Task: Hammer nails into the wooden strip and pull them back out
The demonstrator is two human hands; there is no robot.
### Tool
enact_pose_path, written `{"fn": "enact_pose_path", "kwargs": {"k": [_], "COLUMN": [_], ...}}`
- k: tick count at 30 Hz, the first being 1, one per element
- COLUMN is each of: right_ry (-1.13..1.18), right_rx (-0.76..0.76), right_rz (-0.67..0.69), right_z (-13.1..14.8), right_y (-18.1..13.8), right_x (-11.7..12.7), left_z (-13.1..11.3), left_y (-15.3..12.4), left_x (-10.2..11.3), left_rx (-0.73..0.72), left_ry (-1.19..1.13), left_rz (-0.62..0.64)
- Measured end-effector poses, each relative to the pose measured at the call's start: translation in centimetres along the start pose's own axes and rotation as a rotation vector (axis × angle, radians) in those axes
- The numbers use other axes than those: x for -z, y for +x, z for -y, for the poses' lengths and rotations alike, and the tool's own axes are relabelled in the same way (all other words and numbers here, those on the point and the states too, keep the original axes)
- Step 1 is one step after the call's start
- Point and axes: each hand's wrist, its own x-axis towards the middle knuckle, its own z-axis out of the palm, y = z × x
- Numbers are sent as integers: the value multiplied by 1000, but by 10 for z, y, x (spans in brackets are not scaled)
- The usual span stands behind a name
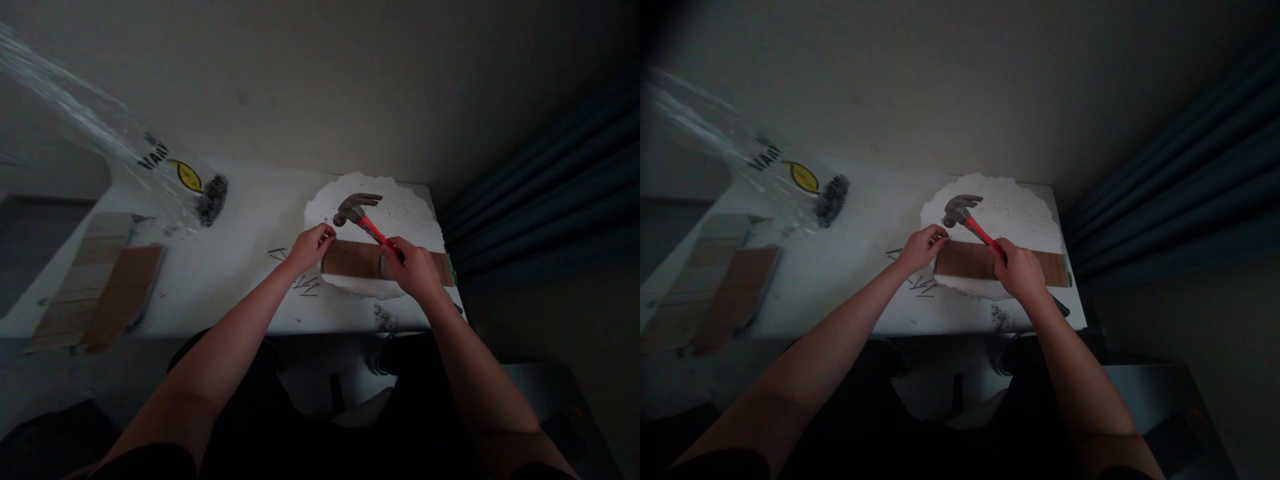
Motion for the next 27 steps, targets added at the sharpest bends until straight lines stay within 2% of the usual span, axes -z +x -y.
{"fn": "enact_pose_path", "kwargs": {"k": [19,27], "right_ry": [17,-42], "right_rx": [21,15], "right_rz": [-1,40], "right_z": [2,4], "right_y": [-3,-3], "right_x": [3,6], "left_z": [1,2], "left_y": [0,1], "left_x": [0,-2], "left_rx": [4,-16], "left_ry": [10,48], "left_rz": [1,7]}}
